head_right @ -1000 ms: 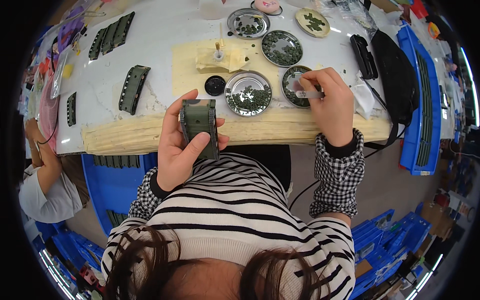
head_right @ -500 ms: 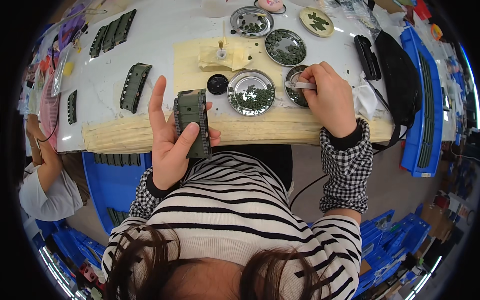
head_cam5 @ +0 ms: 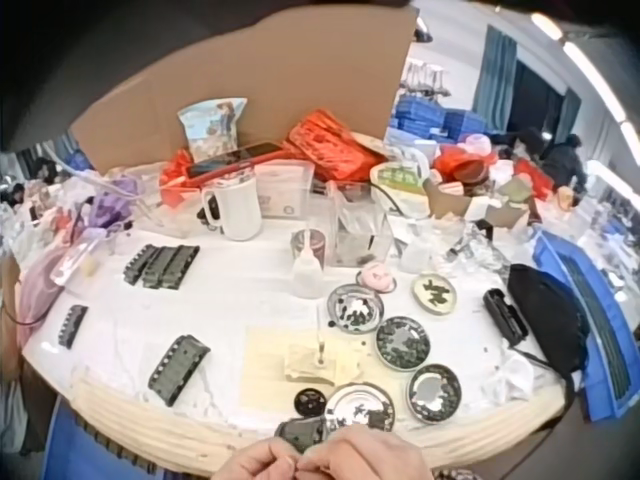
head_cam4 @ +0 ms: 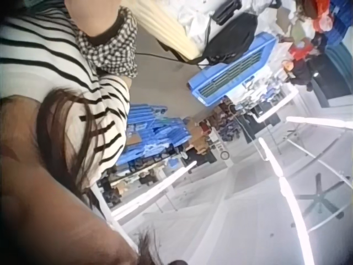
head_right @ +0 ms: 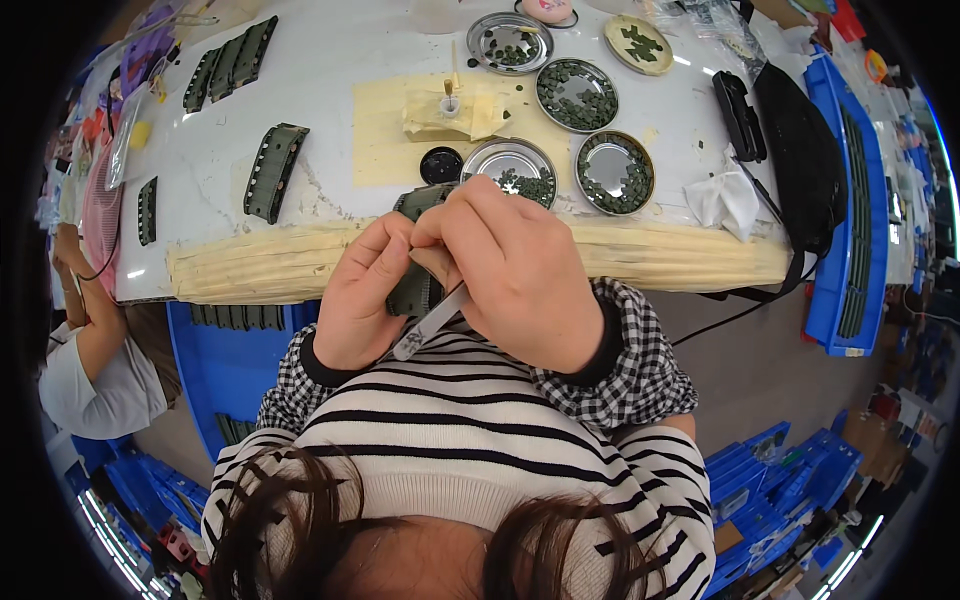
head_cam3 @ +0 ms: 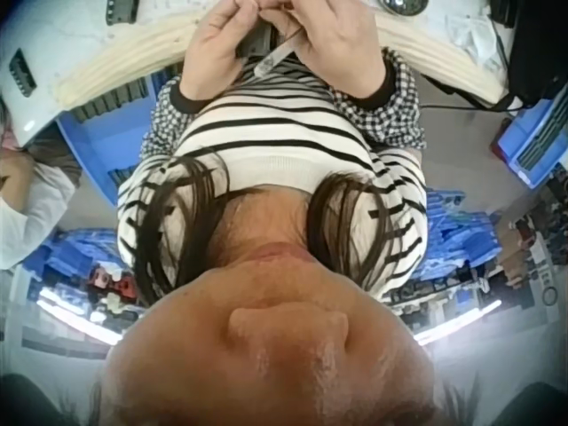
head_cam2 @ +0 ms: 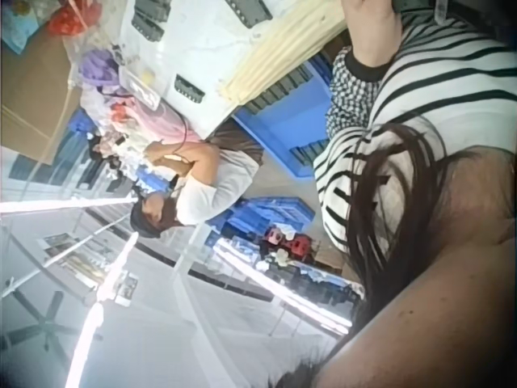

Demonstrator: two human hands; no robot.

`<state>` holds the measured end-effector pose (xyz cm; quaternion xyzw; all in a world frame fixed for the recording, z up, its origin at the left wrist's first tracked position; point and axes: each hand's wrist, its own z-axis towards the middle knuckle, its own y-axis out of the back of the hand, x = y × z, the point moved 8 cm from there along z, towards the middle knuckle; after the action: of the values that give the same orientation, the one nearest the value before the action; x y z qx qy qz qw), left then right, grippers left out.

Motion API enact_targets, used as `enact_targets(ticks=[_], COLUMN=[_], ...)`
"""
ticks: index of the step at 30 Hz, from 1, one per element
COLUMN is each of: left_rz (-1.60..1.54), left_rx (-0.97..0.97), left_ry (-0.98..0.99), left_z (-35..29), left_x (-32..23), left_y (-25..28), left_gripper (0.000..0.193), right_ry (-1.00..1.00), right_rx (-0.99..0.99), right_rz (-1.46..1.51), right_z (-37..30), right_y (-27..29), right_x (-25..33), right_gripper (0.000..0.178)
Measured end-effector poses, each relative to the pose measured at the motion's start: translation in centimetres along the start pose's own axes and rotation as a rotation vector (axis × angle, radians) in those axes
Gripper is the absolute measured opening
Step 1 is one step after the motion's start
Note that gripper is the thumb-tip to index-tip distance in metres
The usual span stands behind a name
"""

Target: Assembling small components onto a green toy base using tweezers.

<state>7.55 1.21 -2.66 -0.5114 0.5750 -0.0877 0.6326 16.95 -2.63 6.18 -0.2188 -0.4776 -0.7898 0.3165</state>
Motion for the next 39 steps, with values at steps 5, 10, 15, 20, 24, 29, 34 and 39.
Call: enact_targets(ticks=[5, 10, 15, 20, 24, 29, 34, 39], left_rz=[-0.010, 0.384, 0.573, 0.879, 0.651, 0.828, 1.162, 1.276], left_rx=[-0.053, -0.129, -0.062, -0.064, -0.097, -0.096, -0.088, -0.062], left_ry=[-0.064, -0.202, -0.284, -0.372, -0.277, -0.412, -0.506, -0.585], left_z=[-0.6, -0.8, -0.9, -1.2, -1.7, -2.2, -2.5, -2.9], left_x=[-1.4, -2.6, -3.2, -3.8, -3.5, -4.0, -4.8, -5.0], left_y=[0.5, 1.3, 1.0, 1.2, 0.4, -0.6, -1.6, -1.9], left_gripper=[0.017, 0.018, 0.018, 0.020, 0.017, 0.063, 0.073, 0.068], right_ry=[0.162, 0.291, 0.340, 0.241, 0.112, 0.162, 0.247, 0.270], right_rx=[-0.138, -0.103, -0.056, -0.049, -0.122, -0.144, -0.086, -0.115], right_rz=[-0.078, -0.186, -0.233, -0.116, -0.009, -0.129, -0.223, -0.224], right_z=[0.1, -0.3, -0.1, 0.2, 0.5, 1.8, 2.1, 2.1], right_y=[-0.4, -0.4, -0.3, -0.5, 0.4, 1.1, 0.4, 0.2], right_x=[0.9, 1.6, 2.1, 1.5, 1.0, 1.3, 1.8, 1.9], right_gripper=[0.030, 0.032, 0.030, 0.023, 0.022, 0.026, 0.026, 0.026])
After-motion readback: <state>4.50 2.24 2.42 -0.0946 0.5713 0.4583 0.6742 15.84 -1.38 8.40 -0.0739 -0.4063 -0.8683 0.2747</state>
